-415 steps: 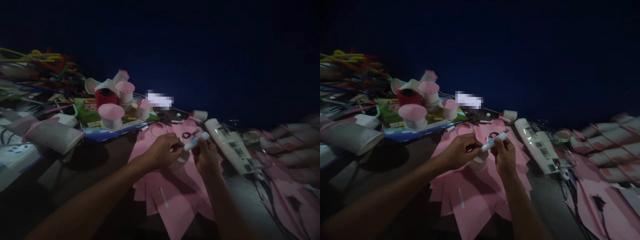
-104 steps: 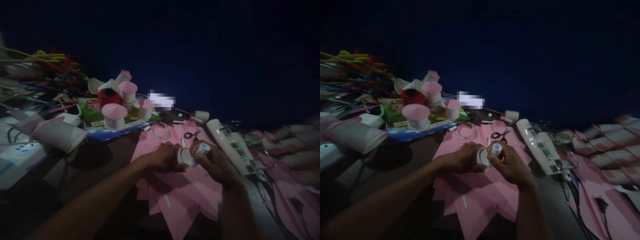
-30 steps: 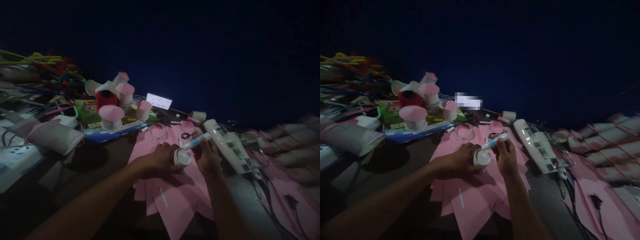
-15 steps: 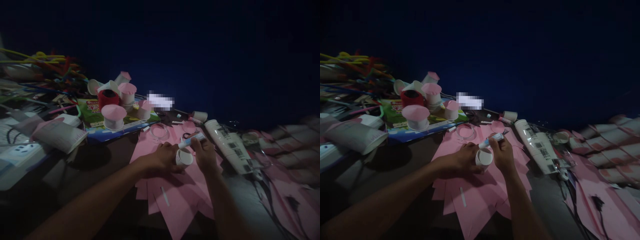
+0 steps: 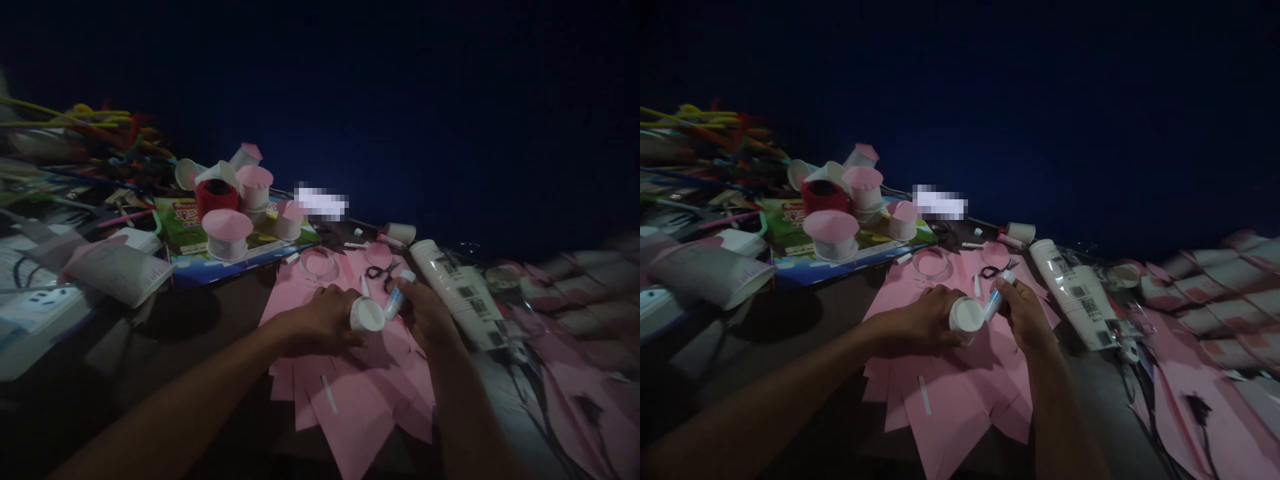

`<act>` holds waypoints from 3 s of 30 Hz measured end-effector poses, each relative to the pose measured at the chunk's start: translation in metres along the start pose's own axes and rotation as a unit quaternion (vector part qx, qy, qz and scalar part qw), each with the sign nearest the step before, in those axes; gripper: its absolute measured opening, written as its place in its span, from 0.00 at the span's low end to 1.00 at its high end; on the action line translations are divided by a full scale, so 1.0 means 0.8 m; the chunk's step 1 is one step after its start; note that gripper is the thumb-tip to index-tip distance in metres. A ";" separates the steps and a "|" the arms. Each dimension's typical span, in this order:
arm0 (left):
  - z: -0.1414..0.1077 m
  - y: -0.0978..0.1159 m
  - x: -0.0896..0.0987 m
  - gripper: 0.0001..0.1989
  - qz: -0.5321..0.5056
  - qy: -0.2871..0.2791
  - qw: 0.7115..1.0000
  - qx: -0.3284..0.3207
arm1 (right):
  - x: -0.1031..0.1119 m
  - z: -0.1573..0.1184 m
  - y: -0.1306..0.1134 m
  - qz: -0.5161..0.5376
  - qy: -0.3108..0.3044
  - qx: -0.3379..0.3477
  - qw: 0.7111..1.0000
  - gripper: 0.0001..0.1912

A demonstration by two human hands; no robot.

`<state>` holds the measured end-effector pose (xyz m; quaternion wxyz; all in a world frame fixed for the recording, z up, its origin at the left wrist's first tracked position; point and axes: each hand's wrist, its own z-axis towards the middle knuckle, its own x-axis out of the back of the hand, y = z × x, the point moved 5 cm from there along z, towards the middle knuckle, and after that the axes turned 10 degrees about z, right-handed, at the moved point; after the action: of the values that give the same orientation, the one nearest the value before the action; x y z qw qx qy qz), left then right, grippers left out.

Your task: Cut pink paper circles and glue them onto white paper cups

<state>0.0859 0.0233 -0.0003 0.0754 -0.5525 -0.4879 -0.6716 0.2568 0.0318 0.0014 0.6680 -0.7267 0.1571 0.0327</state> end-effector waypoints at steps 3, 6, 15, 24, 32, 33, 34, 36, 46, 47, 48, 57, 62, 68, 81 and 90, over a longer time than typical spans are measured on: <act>0.007 0.001 -0.002 0.23 0.006 0.033 0.998 -0.050 | -0.008 -0.008 -0.001 0.019 -0.048 -0.006 0.999 0.14; 0.010 -0.004 -0.005 0.26 0.015 0.044 0.997 -0.057 | -0.018 -0.016 -0.010 0.026 -0.075 0.059 0.995 0.14; 0.021 -0.015 -0.023 0.36 0.084 0.049 0.994 -0.039 | -0.061 -0.043 -0.029 -0.228 -0.138 0.220 0.938 0.07; 0.018 -0.006 -0.014 0.27 0.058 0.039 0.994 -0.079 | -0.046 -0.044 -0.040 -0.293 -0.218 0.181 0.913 0.06; -0.002 0.000 0.002 0.26 -0.001 0.026 0.999 -0.045 | 0.015 -0.014 -0.062 -0.059 0.039 0.348 0.935 0.09; -0.005 0.001 0.003 0.26 -0.012 0.024 0.999 -0.036 | 0.020 -0.008 -0.060 -0.028 0.060 0.346 0.936 0.12; -0.007 0.001 0.004 0.27 -0.023 0.021 0.999 -0.026 | 0.024 -0.003 -0.058 -0.012 0.076 0.337 0.938 0.15; -0.011 0.001 0.005 0.27 -0.048 0.013 0.999 -0.011 | 0.028 0.005 -0.053 -0.009 0.104 0.313 0.944 0.19; -0.008 0.000 0.007 0.28 -0.038 0.026 0.999 -0.022 | 0.037 0.039 -0.054 -0.207 0.128 0.338 0.909 0.26; -0.007 0.000 0.006 0.28 -0.041 0.027 0.998 -0.031 | 0.036 0.051 -0.055 -0.247 0.122 0.341 0.899 0.27; -0.006 -0.001 0.005 0.28 -0.043 0.026 0.998 -0.040 | 0.033 0.064 -0.055 -0.294 0.116 0.342 0.885 0.28; -0.002 -0.003 0.005 0.27 -0.037 0.028 0.996 -0.074 | 0.012 0.171 -0.026 -0.591 0.036 0.265 0.761 0.29; 0.000 -0.005 0.001 0.29 -0.047 0.025 0.996 -0.066 | 0.011 0.192 -0.020 -0.616 0.001 0.260 0.743 0.23; 0.002 -0.007 -0.001 0.26 -0.054 0.033 0.995 -0.073 | -0.005 0.132 -0.055 -0.584 0.016 0.378 0.718 0.25; 0.013 -0.004 -0.003 0.38 0.063 0.018 0.998 -0.019 | -0.030 -0.087 -0.039 -0.526 -0.138 0.551 0.633 0.24; 0.009 -0.005 0.000 0.30 0.065 0.021 0.998 -0.008 | -0.027 -0.115 -0.023 -0.528 -0.231 0.530 0.622 0.22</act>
<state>0.0884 0.0309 -0.0030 0.1248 -0.5694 -0.4433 -0.6809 0.2267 -0.0533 0.0341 0.8541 -0.1739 -0.4230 -0.2478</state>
